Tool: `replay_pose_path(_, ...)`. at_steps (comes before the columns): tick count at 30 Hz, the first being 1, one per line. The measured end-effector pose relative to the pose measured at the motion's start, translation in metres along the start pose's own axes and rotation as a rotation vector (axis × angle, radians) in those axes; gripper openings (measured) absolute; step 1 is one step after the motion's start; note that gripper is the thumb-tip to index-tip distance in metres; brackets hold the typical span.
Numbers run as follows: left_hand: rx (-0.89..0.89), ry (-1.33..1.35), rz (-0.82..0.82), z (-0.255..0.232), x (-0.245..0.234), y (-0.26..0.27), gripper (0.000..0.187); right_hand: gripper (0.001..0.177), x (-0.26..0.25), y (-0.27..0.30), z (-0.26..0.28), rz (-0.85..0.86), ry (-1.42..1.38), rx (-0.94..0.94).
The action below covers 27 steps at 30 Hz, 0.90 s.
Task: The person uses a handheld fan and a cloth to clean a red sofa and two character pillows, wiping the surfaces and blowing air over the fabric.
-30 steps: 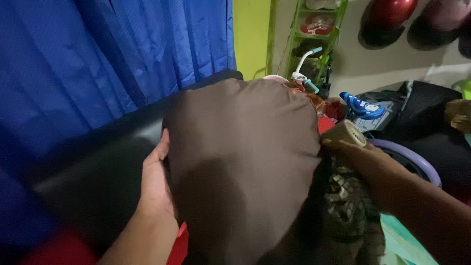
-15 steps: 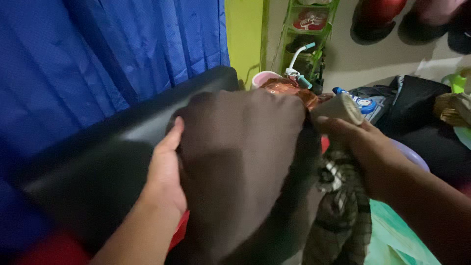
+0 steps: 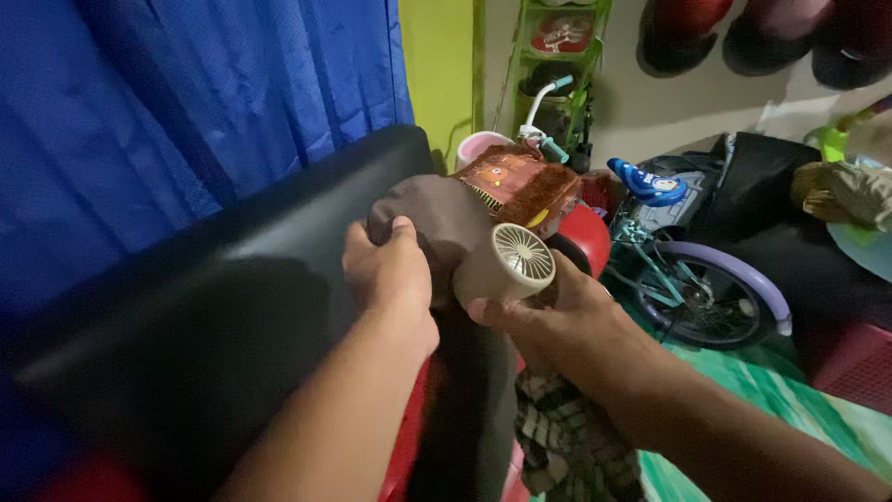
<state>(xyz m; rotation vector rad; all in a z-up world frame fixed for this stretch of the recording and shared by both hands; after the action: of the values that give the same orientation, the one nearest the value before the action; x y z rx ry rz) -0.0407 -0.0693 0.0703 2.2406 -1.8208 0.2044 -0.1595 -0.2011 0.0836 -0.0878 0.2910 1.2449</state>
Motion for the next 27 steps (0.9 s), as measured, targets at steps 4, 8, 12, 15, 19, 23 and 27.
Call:
replay_pose_path(4,0.155,-0.345,-0.084,-0.009,-0.002,-0.004,0.047,0.057,-0.011,0.001,0.007,0.021,0.190,-0.034)
replay_pose_path(8,-0.097,-0.252,0.095,-0.001,0.010,-0.006,0.047,0.062,-0.017,0.007,0.003,-0.022,0.151,-0.042)
replay_pose_path(12,-0.156,-0.161,0.106,0.002,0.019,0.002,0.022,0.062,-0.028,0.003,-0.005,-0.157,0.095,0.033)
replay_pose_path(15,-0.285,-0.124,0.223,0.003,0.029,0.012,0.020,0.060,-0.038,-0.001,-0.008,-0.188,-0.131,-0.054)
replay_pose_path(19,-0.162,-0.236,0.508,0.002,0.043,0.024,0.019,0.055,-0.043,-0.001,-0.011,-0.263,-0.251,-0.058)
replay_pose_path(23,-0.064,-0.338,0.570,0.004,0.048,0.030,0.020,0.048,-0.042,-0.005,-0.004,-0.275,-0.237,-0.171)
replay_pose_path(27,-0.020,-0.295,0.553,0.000,0.036,0.027,0.024,0.046,-0.047,-0.012,-0.013,-0.303,-0.227,-0.134)
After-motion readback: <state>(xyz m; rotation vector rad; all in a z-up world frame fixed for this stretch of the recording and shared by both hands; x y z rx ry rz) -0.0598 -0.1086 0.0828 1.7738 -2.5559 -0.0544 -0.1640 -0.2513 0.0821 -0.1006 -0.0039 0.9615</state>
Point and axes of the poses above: each hand's wrist, its own y-axis away from the middle knuckle, its own x-axis out of the palm, z = x × y, the point moved 3 cm from there along -y, towards the middle knuckle, and after that the axes turned 5 degrees about -x, right-handed, at the moved point
